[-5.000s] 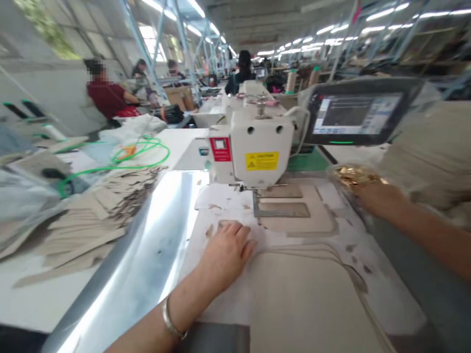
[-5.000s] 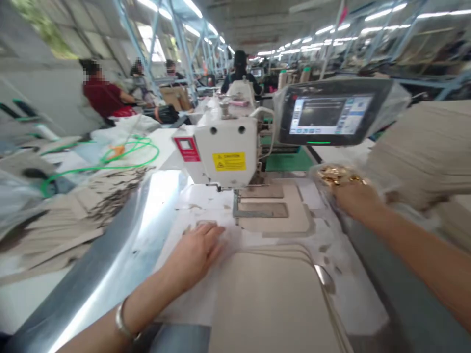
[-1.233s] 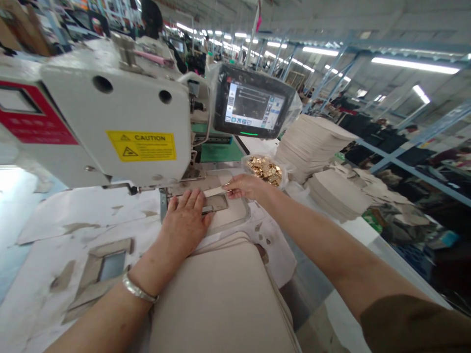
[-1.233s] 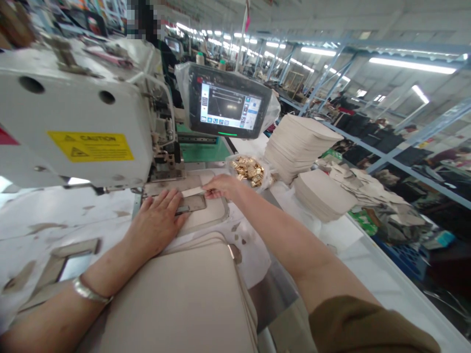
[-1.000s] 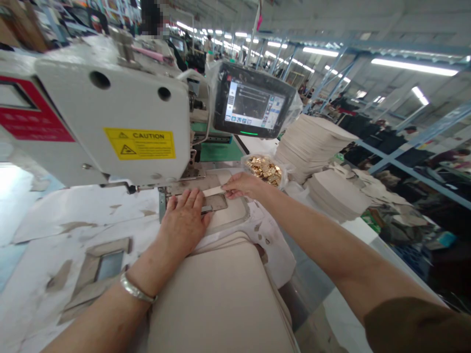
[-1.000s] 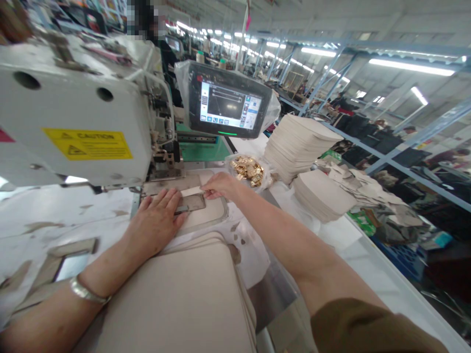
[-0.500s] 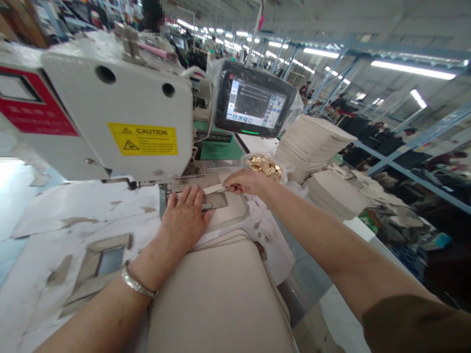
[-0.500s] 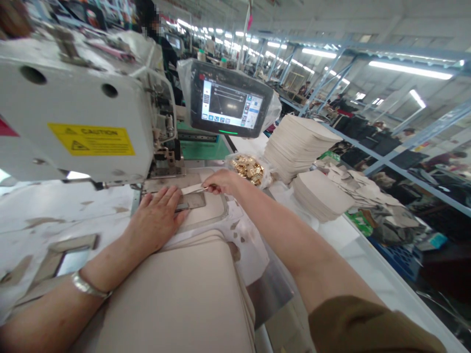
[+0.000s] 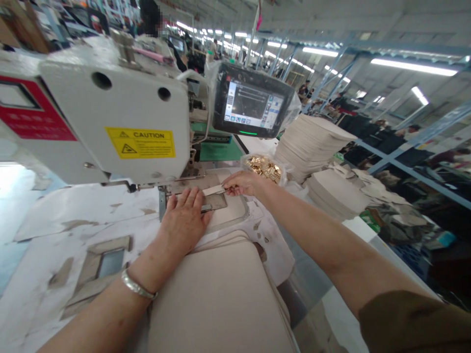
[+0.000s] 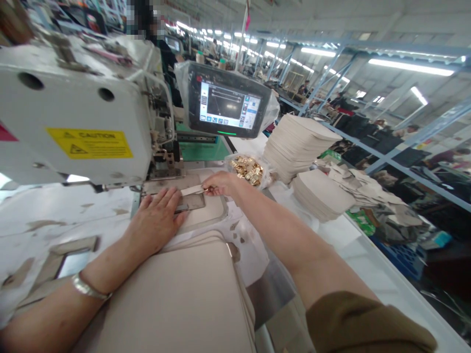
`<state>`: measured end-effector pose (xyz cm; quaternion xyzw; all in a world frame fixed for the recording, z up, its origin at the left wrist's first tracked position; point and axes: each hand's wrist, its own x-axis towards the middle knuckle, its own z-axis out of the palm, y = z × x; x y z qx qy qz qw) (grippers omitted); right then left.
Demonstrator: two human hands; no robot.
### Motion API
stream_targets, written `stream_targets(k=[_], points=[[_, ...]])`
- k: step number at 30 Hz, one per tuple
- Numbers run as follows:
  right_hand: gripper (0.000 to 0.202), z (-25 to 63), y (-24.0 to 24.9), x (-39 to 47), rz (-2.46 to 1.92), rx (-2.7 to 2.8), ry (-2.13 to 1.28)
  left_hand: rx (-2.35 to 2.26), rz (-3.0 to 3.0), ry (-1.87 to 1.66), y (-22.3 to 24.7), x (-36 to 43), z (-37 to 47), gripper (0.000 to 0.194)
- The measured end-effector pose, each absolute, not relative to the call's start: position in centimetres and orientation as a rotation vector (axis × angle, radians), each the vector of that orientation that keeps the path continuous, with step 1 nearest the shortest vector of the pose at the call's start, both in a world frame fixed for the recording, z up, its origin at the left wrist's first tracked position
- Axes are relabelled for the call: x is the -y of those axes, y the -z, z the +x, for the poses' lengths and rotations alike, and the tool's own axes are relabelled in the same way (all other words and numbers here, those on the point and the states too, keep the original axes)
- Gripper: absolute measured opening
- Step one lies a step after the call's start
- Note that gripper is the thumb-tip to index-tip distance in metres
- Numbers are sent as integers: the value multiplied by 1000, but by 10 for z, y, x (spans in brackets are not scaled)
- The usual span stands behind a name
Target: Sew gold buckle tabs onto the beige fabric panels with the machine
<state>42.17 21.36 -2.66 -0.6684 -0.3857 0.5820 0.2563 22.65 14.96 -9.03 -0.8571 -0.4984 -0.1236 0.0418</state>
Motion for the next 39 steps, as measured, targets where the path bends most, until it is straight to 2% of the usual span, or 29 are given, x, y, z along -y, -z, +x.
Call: stream_targets(k=[8, 20, 34, 39], points=[[25, 418, 31, -210, -1754, 969, -1535, 1536, -2622, 356, 89, -150, 227, 56], [20, 420, 44, -209, -1760, 1022, -1451, 1534, -2631, 368, 91, -150, 226, 57], [28, 408, 42, -209, -1968, 1211, -1277, 1513, -2617, 374, 94, -152, 225, 55], [17, 407, 43, -219, -2071, 1236, -1339, 1405, -2603, 333, 95, -157, 230, 51]])
